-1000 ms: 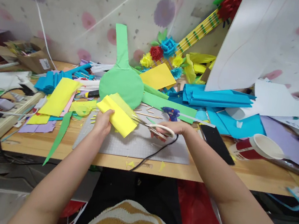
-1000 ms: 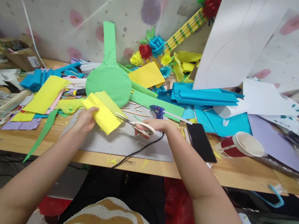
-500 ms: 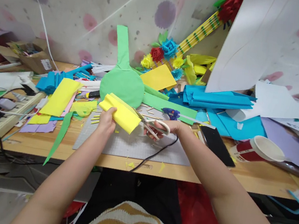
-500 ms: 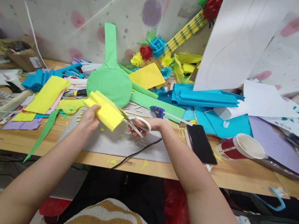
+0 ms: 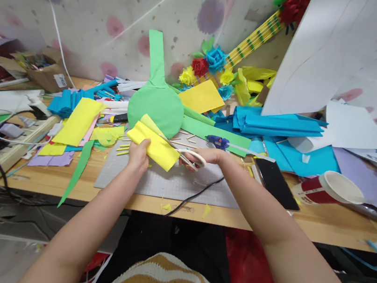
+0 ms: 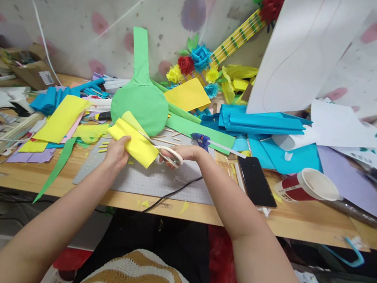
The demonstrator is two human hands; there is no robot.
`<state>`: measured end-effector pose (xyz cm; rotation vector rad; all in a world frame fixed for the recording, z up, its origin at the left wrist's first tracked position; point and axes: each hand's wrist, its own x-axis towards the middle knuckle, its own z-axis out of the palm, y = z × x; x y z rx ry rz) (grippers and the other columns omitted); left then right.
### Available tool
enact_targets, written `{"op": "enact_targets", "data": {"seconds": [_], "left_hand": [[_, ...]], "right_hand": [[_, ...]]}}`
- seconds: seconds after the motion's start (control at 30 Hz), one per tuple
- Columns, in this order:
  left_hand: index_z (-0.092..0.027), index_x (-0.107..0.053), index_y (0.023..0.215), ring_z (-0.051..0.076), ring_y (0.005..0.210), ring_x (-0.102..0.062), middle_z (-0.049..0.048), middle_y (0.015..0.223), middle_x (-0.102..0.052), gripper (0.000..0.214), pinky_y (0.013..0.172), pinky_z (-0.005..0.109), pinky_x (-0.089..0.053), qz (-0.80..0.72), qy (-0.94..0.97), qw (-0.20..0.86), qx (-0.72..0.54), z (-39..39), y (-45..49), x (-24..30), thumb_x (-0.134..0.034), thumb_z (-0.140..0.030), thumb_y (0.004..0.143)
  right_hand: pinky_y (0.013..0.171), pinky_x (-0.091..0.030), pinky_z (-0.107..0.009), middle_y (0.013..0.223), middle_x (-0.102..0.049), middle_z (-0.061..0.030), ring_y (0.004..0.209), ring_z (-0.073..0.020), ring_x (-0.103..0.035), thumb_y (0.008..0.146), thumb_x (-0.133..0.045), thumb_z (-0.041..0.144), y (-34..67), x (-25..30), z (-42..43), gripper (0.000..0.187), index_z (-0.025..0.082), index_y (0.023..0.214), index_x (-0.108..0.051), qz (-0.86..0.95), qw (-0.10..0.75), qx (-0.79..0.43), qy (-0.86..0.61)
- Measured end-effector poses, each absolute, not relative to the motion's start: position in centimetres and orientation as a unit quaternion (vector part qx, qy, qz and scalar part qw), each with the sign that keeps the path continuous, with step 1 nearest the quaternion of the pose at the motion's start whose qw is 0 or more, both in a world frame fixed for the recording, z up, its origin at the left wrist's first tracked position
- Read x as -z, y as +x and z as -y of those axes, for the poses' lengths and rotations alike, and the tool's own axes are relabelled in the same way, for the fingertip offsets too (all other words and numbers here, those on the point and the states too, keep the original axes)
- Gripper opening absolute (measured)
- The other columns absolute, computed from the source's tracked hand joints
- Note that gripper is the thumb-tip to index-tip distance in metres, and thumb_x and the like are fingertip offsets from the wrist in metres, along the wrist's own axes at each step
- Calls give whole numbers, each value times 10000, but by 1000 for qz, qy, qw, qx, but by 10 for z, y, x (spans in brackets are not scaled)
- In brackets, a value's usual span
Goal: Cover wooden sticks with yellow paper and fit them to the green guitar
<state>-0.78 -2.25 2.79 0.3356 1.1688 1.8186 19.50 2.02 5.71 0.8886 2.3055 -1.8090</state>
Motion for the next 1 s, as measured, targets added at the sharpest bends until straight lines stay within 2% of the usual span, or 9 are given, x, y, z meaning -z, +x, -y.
{"op": "enact_targets", "data": {"seconds": [0.2,0.37,0.67,1.0], "left_hand": [[-123,-583,856,174,808,-613,88,948,-642,284,766,316,-491,-478,127,459,-738,23,-4,-28,-547,-37,588],[-122,-579,843,176,831,-614,89,966,-639,277,775,307,-492,-478,112,463,-738,22,-3,-28,-539,-25,586],[-133,-582,841,193,883,-615,79,940,-649,270,805,333,-487,-473,100,474,-736,22,-3,-27,-553,-40,589],[-136,-584,843,187,910,-609,69,923,-657,267,811,309,-487,-469,71,486,-734,24,-3,-28,-555,-28,600]], "right_hand": [[514,-438,-241,636,-542,-26,562,-115,-505,662,-419,716,198,-53,-22,673,98,888,-559,-747,29,613,257],[465,-399,-203,579,-494,10,496,-76,-465,723,-459,626,198,-55,-20,533,106,819,-525,-745,10,619,248],[412,-352,-165,574,-454,47,458,-42,-425,727,-563,462,200,-52,-25,333,144,727,-465,-724,9,634,270],[403,-342,-153,592,-455,41,456,-32,-420,719,-570,466,201,-48,-22,345,139,744,-461,-714,1,632,301]]}}
